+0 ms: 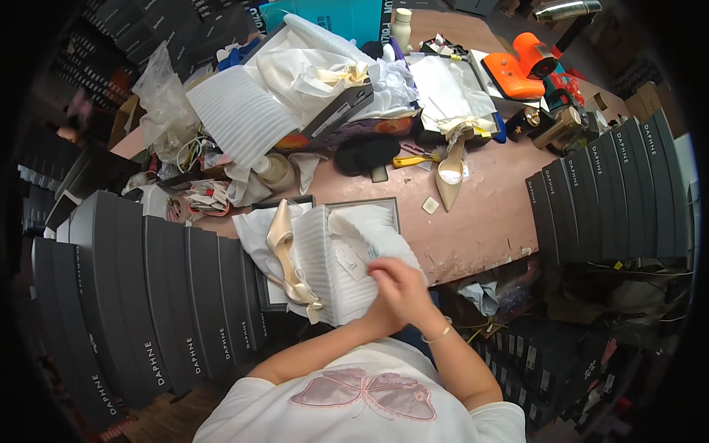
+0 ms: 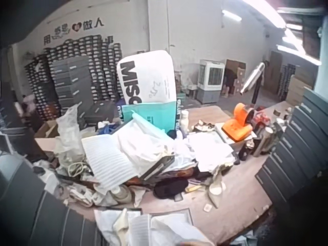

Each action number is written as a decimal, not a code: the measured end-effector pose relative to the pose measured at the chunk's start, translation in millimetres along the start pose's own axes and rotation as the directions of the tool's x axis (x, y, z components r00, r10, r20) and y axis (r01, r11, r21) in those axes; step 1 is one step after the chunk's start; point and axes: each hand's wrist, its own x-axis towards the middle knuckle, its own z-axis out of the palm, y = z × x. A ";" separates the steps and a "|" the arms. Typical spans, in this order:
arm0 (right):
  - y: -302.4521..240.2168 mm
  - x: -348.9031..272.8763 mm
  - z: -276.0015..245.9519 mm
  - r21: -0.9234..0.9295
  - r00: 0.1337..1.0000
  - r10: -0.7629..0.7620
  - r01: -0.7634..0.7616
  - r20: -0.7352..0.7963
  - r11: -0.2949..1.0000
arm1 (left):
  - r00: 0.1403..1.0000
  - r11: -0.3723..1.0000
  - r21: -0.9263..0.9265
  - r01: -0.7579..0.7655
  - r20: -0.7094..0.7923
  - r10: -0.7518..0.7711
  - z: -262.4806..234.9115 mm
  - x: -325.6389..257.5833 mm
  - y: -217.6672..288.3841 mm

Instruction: Packing pairs of high-heeled shoes into boxes with protective tissue paper and foam.

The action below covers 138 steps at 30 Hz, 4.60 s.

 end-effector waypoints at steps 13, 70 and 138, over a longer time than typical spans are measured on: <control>56.4 70.8 6.8 -0.794 0.989 -0.056 0.140 0.133 0.591 | 0.734 0.608 -0.693 0.388 -0.167 -0.658 -76.4 -44.7 -27.4; -69.0 -45.5 -72.3 -0.792 0.794 -0.563 0.489 0.229 0.367 | 0.734 0.799 -0.550 -0.244 -0.643 -0.219 -292.3 112.0 50.7; 5.8 26.0 36.7 -0.682 0.926 -0.358 0.339 0.120 0.648 | 0.545 0.141 -0.989 0.038 -0.098 -0.833 -134.7 -62.3 -4.5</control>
